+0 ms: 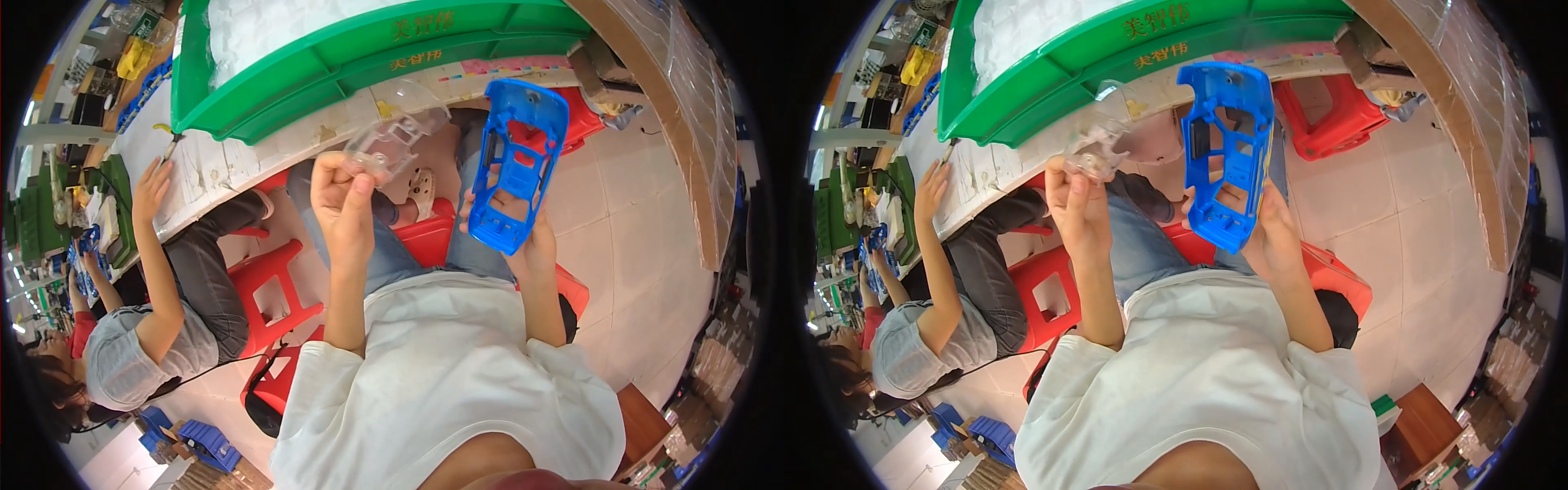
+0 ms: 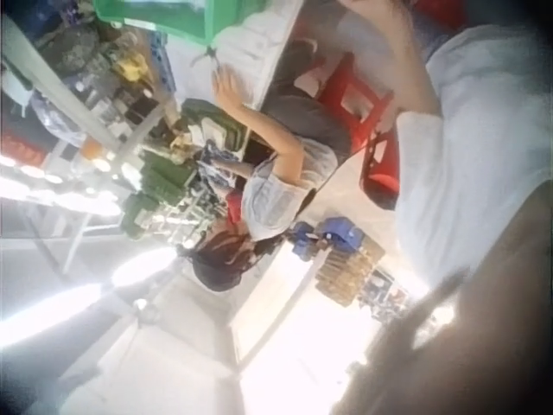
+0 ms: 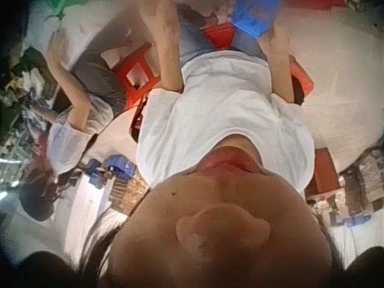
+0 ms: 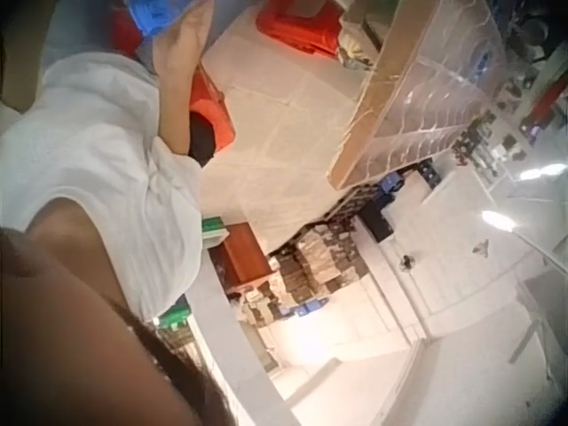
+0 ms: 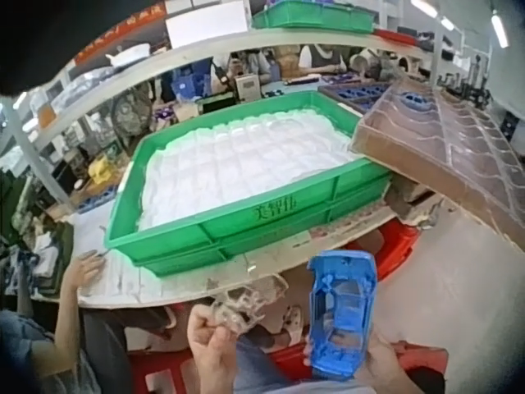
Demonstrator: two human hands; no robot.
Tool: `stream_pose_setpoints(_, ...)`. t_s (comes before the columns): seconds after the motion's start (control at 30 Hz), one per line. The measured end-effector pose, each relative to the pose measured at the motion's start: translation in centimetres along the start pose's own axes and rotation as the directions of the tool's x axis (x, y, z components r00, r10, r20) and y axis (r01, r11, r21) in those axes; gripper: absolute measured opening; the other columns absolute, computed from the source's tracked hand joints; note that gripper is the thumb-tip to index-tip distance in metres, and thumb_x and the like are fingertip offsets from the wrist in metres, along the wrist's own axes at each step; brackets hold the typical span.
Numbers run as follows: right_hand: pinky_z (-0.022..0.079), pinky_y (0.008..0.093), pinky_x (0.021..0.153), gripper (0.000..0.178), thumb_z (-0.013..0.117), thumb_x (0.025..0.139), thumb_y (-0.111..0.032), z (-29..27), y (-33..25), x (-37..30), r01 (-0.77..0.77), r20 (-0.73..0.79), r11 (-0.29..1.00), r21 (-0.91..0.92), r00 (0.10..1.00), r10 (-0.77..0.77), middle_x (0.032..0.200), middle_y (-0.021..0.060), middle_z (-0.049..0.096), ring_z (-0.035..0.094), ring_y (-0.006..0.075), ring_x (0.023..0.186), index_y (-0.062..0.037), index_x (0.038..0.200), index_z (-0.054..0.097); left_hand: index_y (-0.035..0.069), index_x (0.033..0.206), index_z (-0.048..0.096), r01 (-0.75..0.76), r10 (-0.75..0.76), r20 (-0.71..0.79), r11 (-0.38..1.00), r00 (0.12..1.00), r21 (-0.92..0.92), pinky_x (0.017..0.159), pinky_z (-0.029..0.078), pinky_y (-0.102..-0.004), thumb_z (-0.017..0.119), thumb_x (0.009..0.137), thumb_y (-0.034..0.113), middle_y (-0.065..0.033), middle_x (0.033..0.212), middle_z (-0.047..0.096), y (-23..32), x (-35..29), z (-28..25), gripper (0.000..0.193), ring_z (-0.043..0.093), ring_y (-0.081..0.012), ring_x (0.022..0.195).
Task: The person assembles blue toy car shells by hand, inserting clear plastic window inserts into them.
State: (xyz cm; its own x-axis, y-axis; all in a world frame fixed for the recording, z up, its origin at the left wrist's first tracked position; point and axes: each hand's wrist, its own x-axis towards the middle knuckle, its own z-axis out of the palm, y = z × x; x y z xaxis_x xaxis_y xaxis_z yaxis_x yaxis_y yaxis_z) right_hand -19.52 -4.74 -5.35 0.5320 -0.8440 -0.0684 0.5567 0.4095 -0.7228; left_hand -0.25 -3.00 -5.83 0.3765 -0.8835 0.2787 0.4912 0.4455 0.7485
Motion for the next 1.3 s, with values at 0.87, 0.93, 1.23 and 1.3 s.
stream_pose_setpoints(0.87,0.047,0.0355,0.076,0.072,0.022,0.082,-0.059,1.2,1.3,0.1,0.05,-0.181,0.999,0.001,0.982,-0.049,0.105,0.0192,0.051,0.055,0.0253,0.091,0.0005,0.12,0.034,0.002,0.085,0.059,-0.787,0.107,0.78,0.106,0.616,0.607,0.064,0.041,-0.0278,0.059,0.057,0.008,-0.0061,0.082,0.057,2.7,-3.2,4.8,0.028,0.052,-0.0175,0.075)
stream_pose_setpoints(0.93,0.046,0.0357,0.078,0.071,0.022,0.082,-0.059,1.3,1.2,0.0,0.033,-0.157,0.999,-0.012,0.987,-0.035,0.104,0.019,0.051,0.055,0.0253,0.091,0.0005,0.12,0.034,0.002,0.085,0.058,-0.813,0.095,0.807,0.081,0.583,0.577,0.064,0.043,-0.0286,0.059,0.056,0.007,-0.0069,0.083,0.056,2.9,-3.3,4.9,0.03,0.052,-0.0183,0.076)
stream_pose_setpoints(1.23,0.04,0.0327,0.088,0.06,0.03,0.085,-0.048,1.4,0.8,0.4,0.068,-0.088,0.998,-0.005,0.994,-0.068,0.117,0.0141,0.044,0.043,0.0222,0.11,-0.0011,0.123,0.029,0.003,0.078,0.059,-0.746,0.337,0.706,-0.013,0.623,0.665,0.059,0.042,-0.0282,0.059,0.056,0.007,-0.0045,0.072,0.057,2.7,-2.1,4.6,0.022,0.053,-0.0171,0.068)
stream_pose_setpoints(1.3,0.041,0.0341,0.086,0.06,0.029,0.086,-0.049,1.6,0.8,0.6,0.076,-0.118,0.997,-0.003,0.99,-0.076,0.116,0.0153,0.045,0.046,0.0237,0.107,-0.0008,0.122,0.03,0.004,0.076,0.06,-0.764,0.339,0.745,-0.106,0.574,0.636,0.059,0.041,-0.0269,0.058,0.057,0.007,-0.0037,0.071,0.057,2.5,-2.6,4.9,0.02,0.052,-0.016,0.067)
